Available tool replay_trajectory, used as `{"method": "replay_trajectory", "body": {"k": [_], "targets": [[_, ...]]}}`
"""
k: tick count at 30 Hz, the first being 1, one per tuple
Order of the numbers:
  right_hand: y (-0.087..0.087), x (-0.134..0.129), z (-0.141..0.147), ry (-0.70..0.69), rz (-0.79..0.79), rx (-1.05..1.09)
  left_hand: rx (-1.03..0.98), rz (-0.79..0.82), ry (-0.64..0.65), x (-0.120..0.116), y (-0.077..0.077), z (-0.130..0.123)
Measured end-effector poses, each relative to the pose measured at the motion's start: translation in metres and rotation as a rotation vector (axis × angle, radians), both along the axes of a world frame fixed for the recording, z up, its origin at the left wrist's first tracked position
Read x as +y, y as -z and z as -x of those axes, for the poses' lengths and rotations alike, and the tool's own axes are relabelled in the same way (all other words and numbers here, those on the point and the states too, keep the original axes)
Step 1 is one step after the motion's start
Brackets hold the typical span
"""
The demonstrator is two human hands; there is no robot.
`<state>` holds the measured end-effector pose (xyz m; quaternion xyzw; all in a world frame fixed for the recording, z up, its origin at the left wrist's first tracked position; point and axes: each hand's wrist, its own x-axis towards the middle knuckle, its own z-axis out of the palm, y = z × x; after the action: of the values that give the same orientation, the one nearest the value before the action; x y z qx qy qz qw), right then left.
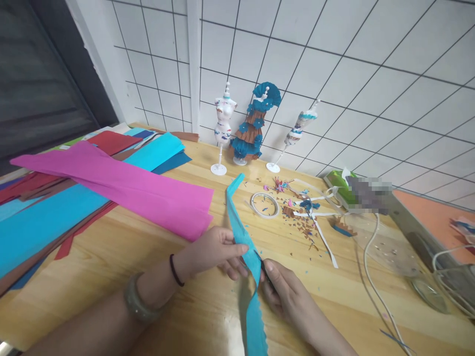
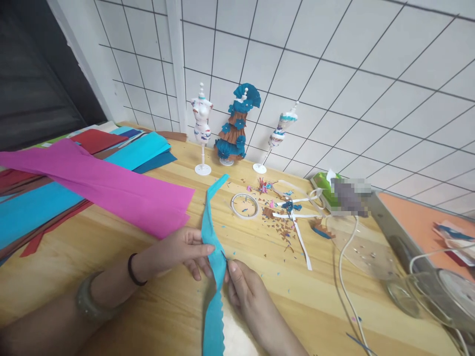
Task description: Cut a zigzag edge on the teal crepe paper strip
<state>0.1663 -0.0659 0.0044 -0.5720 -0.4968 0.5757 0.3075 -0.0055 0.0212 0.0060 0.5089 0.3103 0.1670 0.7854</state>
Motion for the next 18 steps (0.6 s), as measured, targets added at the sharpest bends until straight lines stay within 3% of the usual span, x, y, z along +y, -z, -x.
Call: {"method": "replay_trajectory", "body": {"k": [18], "targets": [[0.0014,0.0028,0.0007,0.108,-0.058,0.017,0.029,0.106,-0.022,-0.0044,-0.0031,-0.0056]]}}
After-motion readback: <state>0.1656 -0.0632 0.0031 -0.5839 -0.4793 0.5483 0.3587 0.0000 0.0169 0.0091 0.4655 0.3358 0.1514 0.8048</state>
